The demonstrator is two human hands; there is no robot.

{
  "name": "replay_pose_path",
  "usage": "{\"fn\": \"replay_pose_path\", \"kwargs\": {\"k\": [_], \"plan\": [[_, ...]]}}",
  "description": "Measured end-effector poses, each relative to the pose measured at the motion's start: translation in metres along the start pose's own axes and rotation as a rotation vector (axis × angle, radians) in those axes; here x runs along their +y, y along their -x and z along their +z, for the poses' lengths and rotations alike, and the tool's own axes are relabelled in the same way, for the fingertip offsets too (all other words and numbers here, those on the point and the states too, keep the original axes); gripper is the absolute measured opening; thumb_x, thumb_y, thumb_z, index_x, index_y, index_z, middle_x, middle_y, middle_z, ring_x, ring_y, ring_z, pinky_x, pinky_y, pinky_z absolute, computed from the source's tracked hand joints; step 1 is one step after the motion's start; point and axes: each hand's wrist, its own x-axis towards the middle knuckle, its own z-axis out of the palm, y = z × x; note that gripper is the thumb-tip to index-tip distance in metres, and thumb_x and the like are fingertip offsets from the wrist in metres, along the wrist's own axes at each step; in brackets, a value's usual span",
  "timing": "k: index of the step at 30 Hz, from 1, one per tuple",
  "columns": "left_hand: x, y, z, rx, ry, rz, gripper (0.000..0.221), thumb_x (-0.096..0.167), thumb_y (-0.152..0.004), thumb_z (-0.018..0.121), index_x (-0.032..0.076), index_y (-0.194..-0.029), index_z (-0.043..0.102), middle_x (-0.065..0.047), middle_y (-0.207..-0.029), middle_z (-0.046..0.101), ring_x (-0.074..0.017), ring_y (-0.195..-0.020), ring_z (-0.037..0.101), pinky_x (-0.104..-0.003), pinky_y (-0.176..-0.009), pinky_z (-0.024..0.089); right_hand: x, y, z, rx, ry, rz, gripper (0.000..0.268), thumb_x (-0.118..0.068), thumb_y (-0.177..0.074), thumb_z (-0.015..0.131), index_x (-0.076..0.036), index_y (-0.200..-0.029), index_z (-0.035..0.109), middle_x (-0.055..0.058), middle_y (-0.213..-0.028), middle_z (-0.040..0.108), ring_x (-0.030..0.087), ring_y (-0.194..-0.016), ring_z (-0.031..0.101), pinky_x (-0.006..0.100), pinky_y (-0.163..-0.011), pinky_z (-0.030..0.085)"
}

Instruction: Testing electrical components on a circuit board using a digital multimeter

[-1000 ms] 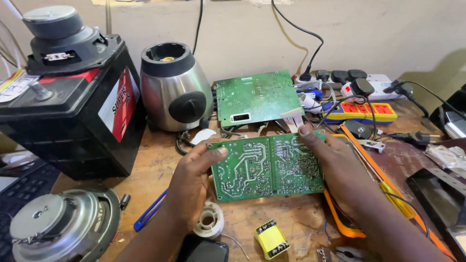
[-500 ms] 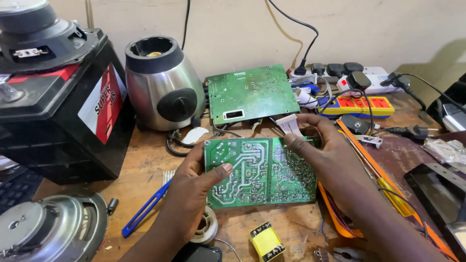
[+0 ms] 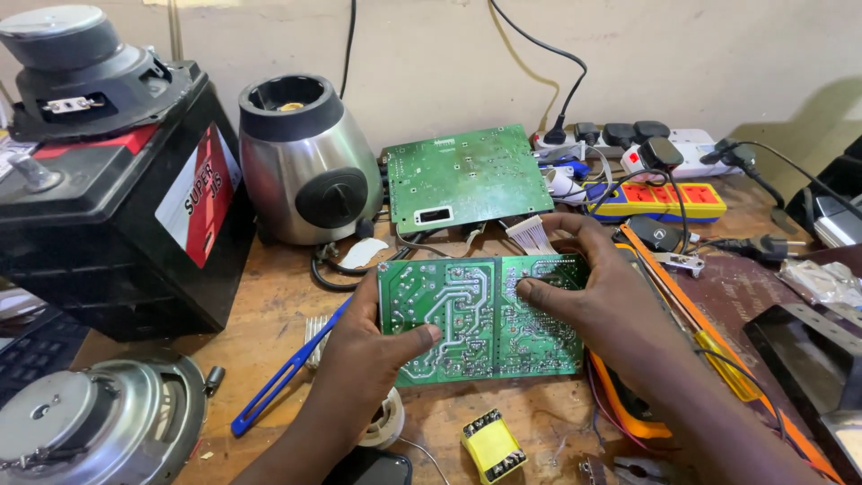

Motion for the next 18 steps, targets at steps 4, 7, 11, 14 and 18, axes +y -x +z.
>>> {"fn": "replay_pose_path", "kwargs": {"k": [4,7,11,14,18], "plan": [[-0.006,-0.003,-0.002,0.070,-0.069,-0.055,0.112,0.002,-0.083,0.081,0.027,-0.177,0.028,-0.003,-0.133,0.081,-0.0180,-0.108,0.072,-0.036,-0.093,0.061,0.006,-0.001,0.003,0.045,0.001,-0.060,0.069,-0.030,-0.078,0.087,-0.033,-0.143,0.062,-0.001,-0.144,0.072,0.012,-0.138,0.065,0.035,-0.111,0.047],[-0.011,-0.006,-0.005,0.087,-0.201,-0.015,0.110,0.013,-0.079,0.082,0.030,-0.176,0.032,0.006,-0.140,0.078,-0.0109,-0.117,0.070,-0.030,-0.105,0.053,0.005,0.000,0.003,0.039,-0.027,-0.064,0.072,-0.028,-0.077,0.088,-0.033,-0.144,0.062,0.000,-0.147,0.071,0.014,-0.141,0.063,0.037,-0.114,0.048],[-0.016,-0.010,-0.008,0.073,-0.267,-0.010,0.116,0.024,-0.078,0.082,0.031,-0.177,0.022,0.007,-0.169,0.056,-0.0114,-0.154,0.049,-0.035,-0.121,0.041,0.009,-0.002,0.004,0.042,-0.042,-0.103,0.072,-0.022,-0.076,0.087,-0.031,-0.144,0.062,-0.001,-0.146,0.070,0.012,-0.141,0.063,0.035,-0.113,0.047],[-0.013,-0.007,-0.006,0.069,-0.210,-0.022,0.116,0.020,-0.078,0.082,0.028,-0.177,0.021,0.005,-0.163,0.064,-0.0109,-0.145,0.059,-0.033,-0.119,0.043,0.008,-0.001,0.003,0.029,-0.022,-0.101,0.073,-0.022,-0.077,0.085,-0.032,-0.146,0.061,-0.001,-0.149,0.069,0.012,-0.143,0.062,0.037,-0.113,0.047],[-0.005,0.000,-0.002,0.063,-0.191,-0.001,0.110,0.017,-0.078,0.079,0.028,-0.176,0.030,0.004,-0.146,0.075,-0.0113,-0.128,0.068,-0.032,-0.113,0.048,0.003,0.002,0.001,0.016,-0.008,-0.058,0.073,-0.021,-0.080,0.085,-0.036,-0.147,0.060,-0.002,-0.151,0.068,0.013,-0.143,0.062,0.039,-0.113,0.047]]}}
